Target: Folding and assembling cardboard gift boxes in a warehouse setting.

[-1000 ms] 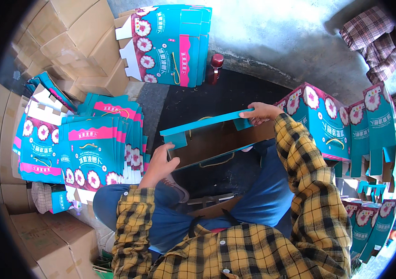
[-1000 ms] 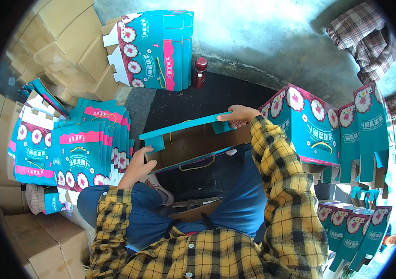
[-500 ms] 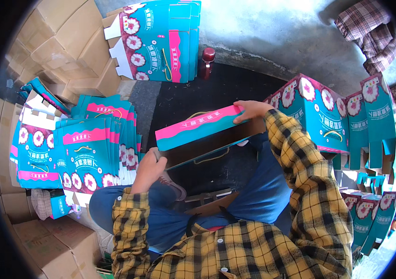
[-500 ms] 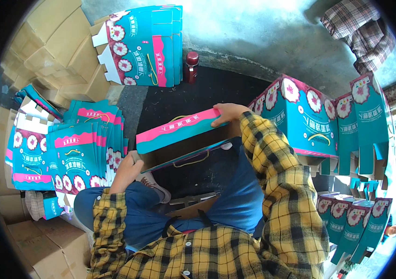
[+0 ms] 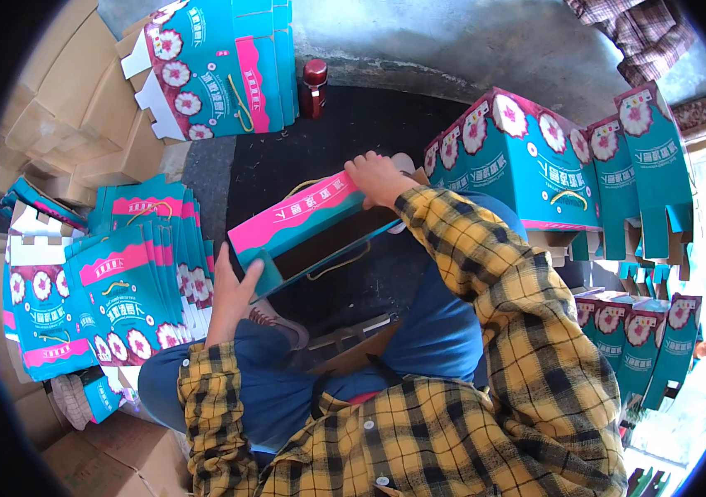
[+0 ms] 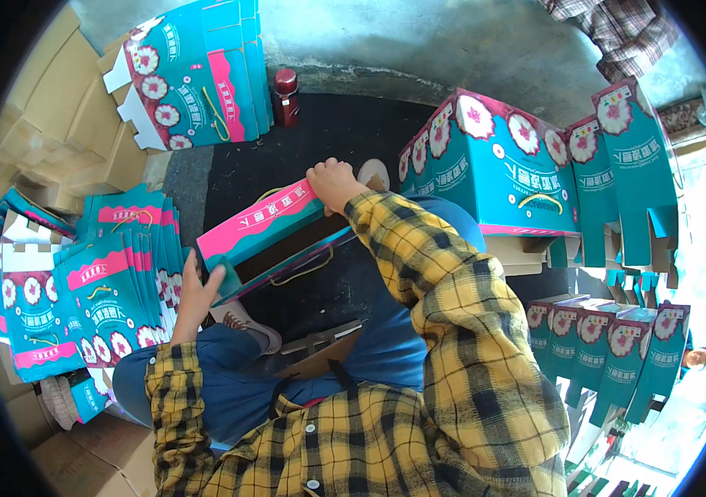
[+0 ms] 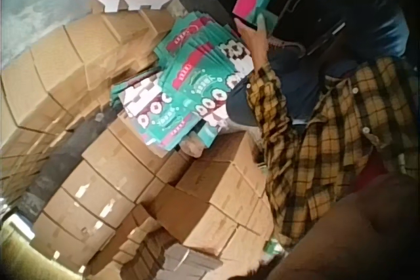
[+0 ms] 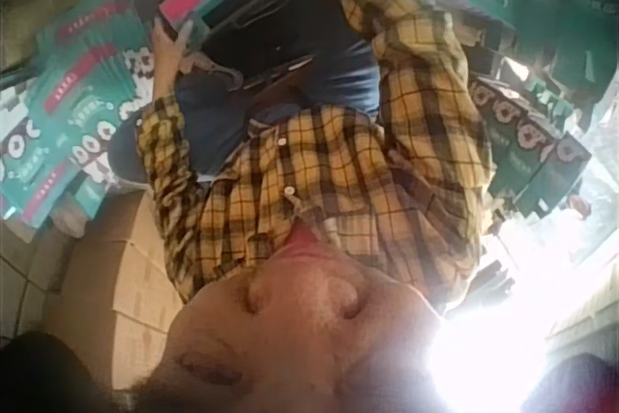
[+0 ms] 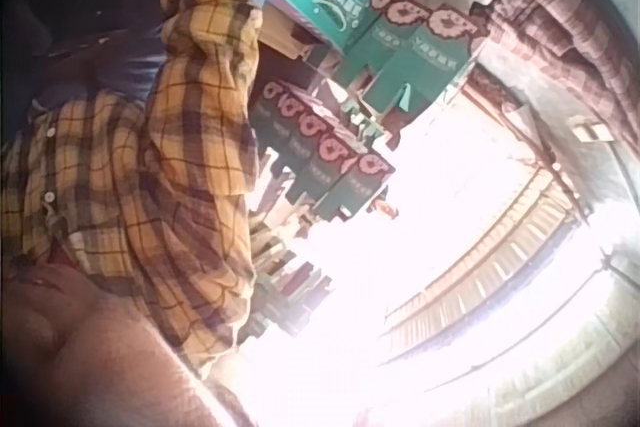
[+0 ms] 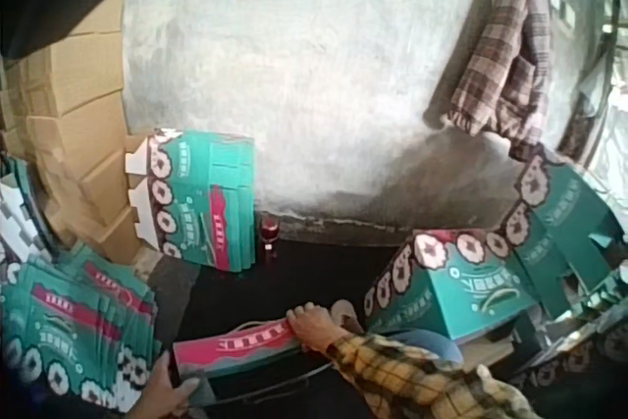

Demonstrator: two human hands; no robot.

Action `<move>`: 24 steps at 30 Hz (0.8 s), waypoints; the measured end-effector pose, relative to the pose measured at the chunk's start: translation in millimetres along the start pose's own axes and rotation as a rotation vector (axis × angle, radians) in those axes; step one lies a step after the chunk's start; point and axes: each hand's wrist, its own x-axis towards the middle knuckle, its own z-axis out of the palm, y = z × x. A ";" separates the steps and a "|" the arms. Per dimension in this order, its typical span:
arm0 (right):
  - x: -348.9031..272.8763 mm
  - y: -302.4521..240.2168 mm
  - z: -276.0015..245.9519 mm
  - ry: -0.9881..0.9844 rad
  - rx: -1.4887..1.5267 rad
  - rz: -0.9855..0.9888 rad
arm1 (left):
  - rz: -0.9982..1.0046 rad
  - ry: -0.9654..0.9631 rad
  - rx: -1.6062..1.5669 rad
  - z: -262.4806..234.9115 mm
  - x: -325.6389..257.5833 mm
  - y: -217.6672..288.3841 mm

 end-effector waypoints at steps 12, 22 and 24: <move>-23.4 36.6 -72.8 -0.585 0.606 0.330 | -0.064 -0.314 -0.065 11.1 -5.1 -18.6; -60.4 11.8 -72.3 -0.911 0.327 -0.107 | -0.080 -0.296 -0.181 14.3 -7.9 -39.0; -61.6 30.3 -57.8 -0.849 0.356 -0.102 | -0.091 -0.332 -0.200 26.3 3.3 -44.3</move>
